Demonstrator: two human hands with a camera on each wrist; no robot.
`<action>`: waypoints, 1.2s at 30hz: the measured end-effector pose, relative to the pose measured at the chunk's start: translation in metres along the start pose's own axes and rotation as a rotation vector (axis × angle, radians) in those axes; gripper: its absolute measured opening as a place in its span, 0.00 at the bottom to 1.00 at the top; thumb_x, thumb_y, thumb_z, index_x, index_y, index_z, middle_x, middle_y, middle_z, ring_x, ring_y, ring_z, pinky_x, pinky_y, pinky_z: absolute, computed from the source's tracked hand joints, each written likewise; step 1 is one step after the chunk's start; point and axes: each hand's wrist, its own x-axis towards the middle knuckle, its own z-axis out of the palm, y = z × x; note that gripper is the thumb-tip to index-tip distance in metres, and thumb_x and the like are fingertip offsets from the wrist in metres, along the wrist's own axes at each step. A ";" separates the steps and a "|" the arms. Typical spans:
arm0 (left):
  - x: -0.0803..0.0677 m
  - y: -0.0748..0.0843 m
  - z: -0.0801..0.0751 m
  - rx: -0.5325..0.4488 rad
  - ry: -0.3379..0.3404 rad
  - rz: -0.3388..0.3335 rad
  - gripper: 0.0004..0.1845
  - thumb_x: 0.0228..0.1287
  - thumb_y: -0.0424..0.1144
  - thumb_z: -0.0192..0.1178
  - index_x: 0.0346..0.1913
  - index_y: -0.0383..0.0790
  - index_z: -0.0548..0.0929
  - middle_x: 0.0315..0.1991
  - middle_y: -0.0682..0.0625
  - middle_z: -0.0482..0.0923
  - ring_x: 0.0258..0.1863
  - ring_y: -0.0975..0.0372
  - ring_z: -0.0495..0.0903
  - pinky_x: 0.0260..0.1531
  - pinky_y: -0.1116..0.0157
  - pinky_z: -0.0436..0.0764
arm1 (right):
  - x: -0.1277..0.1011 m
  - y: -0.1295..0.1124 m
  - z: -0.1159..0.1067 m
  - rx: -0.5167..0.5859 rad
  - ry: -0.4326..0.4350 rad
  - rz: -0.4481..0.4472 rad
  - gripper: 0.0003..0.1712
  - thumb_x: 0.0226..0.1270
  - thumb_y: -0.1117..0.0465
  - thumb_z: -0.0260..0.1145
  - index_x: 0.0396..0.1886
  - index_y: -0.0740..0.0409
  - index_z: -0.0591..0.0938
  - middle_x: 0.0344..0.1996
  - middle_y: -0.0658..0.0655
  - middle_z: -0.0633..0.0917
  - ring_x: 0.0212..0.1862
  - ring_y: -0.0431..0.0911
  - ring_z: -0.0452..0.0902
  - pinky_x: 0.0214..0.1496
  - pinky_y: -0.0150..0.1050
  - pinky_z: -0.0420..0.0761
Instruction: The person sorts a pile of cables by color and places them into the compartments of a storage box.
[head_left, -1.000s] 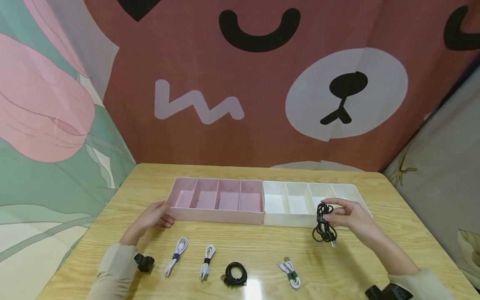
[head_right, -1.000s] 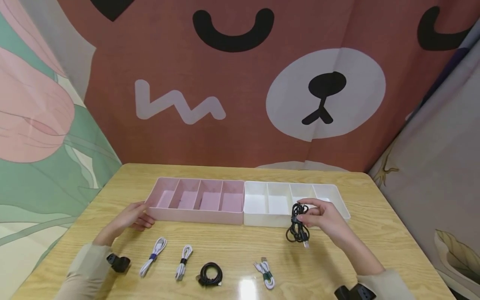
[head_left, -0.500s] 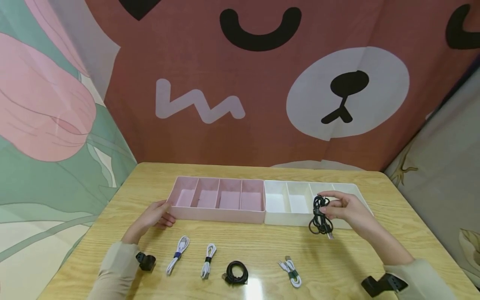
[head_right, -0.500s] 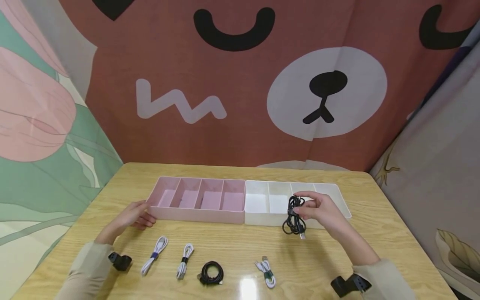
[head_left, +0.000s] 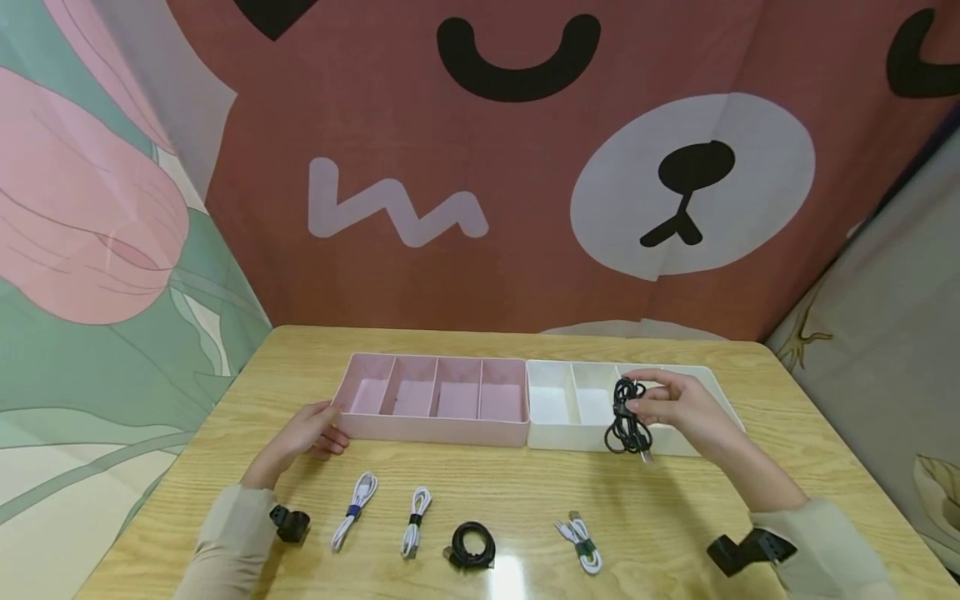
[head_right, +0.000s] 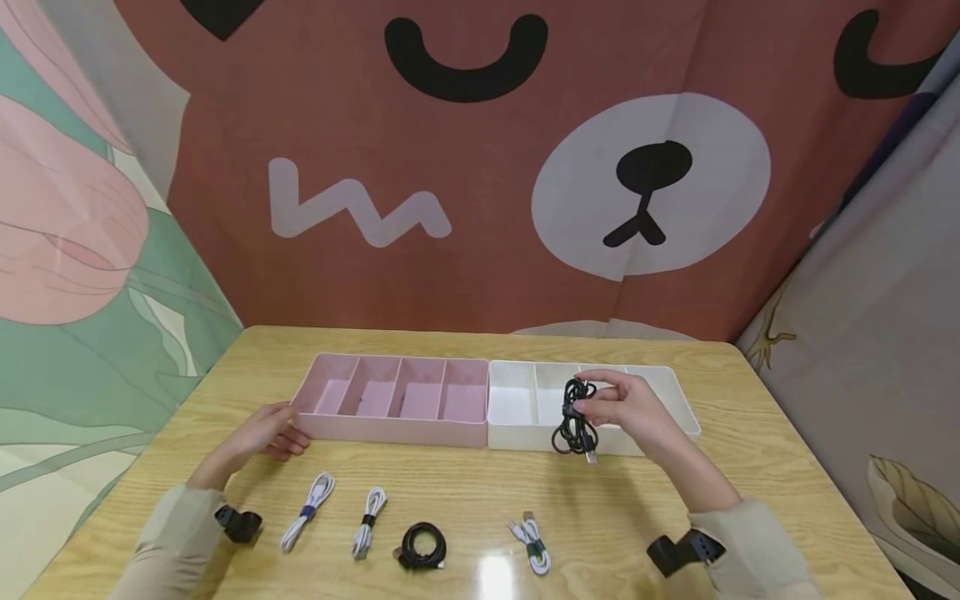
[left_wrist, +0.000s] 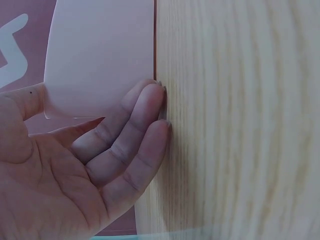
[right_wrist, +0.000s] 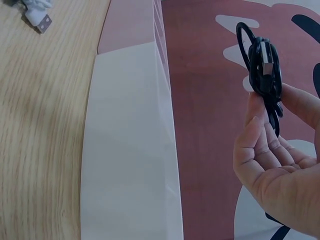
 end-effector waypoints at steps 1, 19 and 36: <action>0.000 0.000 0.000 0.002 0.002 -0.002 0.29 0.71 0.48 0.37 0.60 0.23 0.61 0.28 0.44 0.79 0.26 0.57 0.79 0.27 0.61 0.79 | 0.001 -0.001 0.000 0.007 -0.001 0.003 0.31 0.60 0.64 0.63 0.60 0.73 0.64 0.28 0.48 0.84 0.30 0.42 0.79 0.37 0.38 0.79; -0.001 0.001 -0.001 -0.013 0.002 -0.001 0.28 0.70 0.47 0.39 0.59 0.24 0.61 0.27 0.44 0.79 0.25 0.57 0.79 0.27 0.60 0.80 | 0.018 -0.008 0.003 0.068 0.002 0.050 0.34 0.60 0.63 0.64 0.61 0.73 0.63 0.28 0.46 0.83 0.31 0.39 0.79 0.39 0.35 0.78; 0.000 0.001 -0.001 -0.041 -0.025 0.020 0.27 0.71 0.45 0.38 0.59 0.22 0.60 0.27 0.44 0.80 0.25 0.56 0.80 0.25 0.58 0.79 | 0.032 -0.013 0.007 0.083 -0.001 0.038 0.33 0.59 0.64 0.64 0.61 0.73 0.64 0.27 0.46 0.84 0.29 0.38 0.79 0.37 0.34 0.79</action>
